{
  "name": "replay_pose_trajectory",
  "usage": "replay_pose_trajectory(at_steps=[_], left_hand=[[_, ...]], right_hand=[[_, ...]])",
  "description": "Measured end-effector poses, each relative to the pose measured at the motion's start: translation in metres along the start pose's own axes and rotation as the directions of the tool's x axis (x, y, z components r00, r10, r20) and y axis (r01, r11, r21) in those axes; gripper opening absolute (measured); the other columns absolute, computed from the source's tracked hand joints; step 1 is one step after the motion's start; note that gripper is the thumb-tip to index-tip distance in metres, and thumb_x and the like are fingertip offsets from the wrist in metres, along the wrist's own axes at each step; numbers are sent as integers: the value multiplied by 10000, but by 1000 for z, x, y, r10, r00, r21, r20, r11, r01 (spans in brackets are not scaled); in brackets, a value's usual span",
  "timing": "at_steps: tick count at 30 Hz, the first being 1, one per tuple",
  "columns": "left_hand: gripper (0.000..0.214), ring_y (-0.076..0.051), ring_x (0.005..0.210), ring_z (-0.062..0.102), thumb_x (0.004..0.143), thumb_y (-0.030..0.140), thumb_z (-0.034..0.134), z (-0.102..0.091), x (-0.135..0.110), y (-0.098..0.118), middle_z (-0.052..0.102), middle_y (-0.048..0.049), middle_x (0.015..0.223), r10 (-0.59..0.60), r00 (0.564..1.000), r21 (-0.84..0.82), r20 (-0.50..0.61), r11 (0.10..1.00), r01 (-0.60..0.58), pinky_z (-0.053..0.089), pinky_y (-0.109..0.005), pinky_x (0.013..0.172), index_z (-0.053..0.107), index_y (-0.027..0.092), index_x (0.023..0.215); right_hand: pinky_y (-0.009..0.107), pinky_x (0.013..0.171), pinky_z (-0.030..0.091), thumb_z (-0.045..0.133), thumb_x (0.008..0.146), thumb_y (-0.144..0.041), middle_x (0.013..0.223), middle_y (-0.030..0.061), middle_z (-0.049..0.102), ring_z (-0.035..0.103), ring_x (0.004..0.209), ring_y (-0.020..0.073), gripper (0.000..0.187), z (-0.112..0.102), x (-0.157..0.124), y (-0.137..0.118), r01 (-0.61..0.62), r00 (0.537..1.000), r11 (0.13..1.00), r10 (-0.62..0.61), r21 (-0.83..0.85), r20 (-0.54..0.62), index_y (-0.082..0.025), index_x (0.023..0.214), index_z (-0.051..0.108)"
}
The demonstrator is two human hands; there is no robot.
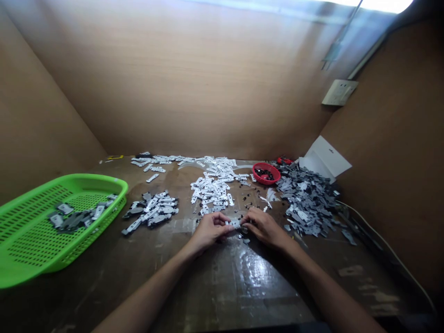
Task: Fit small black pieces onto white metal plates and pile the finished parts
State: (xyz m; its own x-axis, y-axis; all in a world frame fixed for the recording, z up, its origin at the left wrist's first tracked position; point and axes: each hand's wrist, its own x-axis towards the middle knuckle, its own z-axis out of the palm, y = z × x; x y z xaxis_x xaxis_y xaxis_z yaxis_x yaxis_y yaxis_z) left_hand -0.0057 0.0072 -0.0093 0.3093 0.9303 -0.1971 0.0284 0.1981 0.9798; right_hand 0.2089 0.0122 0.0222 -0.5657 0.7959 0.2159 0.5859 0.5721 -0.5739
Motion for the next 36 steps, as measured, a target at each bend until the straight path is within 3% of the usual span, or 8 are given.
replay_pose_trajectory(at_steps=[6,10,16,19,23,30,36], left_hand=[[413,-124,520,591,617,412,707,1,0,1,628,-44,669,23,1000,5,5,1000,-23,457,-216,466,542,125,865],[423,-131,516,596,611,425,705,1,0,2,624,-35,647,16,1000,6,7,1000,-16,461,-223,464,547,127,867],[410,-132,545,599,609,401,711,2,-1,6,624,-37,662,12,1000,-16,6,1000,-12,469,-223,485,556,121,865],[401,-118,529,584,608,388,716,3,-2,8,612,-29,654,8,1000,-17,15,1000,-8,466,-216,485,558,117,857],[389,-94,494,554,611,380,716,5,-4,10,599,-18,649,10,1000,-17,23,1000,-9,449,-199,463,558,120,853],[447,-154,604,627,646,454,665,6,-5,18,627,-49,714,-65,998,-74,21,995,66,457,-206,482,527,152,945],[387,-136,609,627,700,509,585,4,-6,16,647,-84,748,-104,993,-66,47,992,107,451,-189,491,545,130,769]], right_hand=[[264,708,395,508,818,-225,826,44,585,532,782,154,112,-1,1,1,-65,994,995,71,73,-82,-177,840,607],[240,645,383,483,824,-312,748,22,601,532,700,142,201,-1,3,8,-226,949,959,256,171,-182,-165,781,613],[196,465,309,480,791,-432,523,-20,524,440,481,95,336,7,4,17,-416,889,793,457,446,18,-142,677,603],[182,415,266,520,762,-444,492,-27,507,381,416,68,335,8,3,14,-458,874,708,468,538,128,-139,632,569],[173,377,221,544,743,-430,469,-39,473,321,380,48,320,9,2,11,-480,861,640,476,600,181,-139,611,543],[174,384,228,563,719,-415,470,-44,480,330,379,45,291,13,3,15,-468,846,603,517,646,130,-143,620,528],[177,406,254,559,729,-414,491,-36,501,375,408,56,287,14,3,20,-428,866,625,491,653,97,-143,639,527]])
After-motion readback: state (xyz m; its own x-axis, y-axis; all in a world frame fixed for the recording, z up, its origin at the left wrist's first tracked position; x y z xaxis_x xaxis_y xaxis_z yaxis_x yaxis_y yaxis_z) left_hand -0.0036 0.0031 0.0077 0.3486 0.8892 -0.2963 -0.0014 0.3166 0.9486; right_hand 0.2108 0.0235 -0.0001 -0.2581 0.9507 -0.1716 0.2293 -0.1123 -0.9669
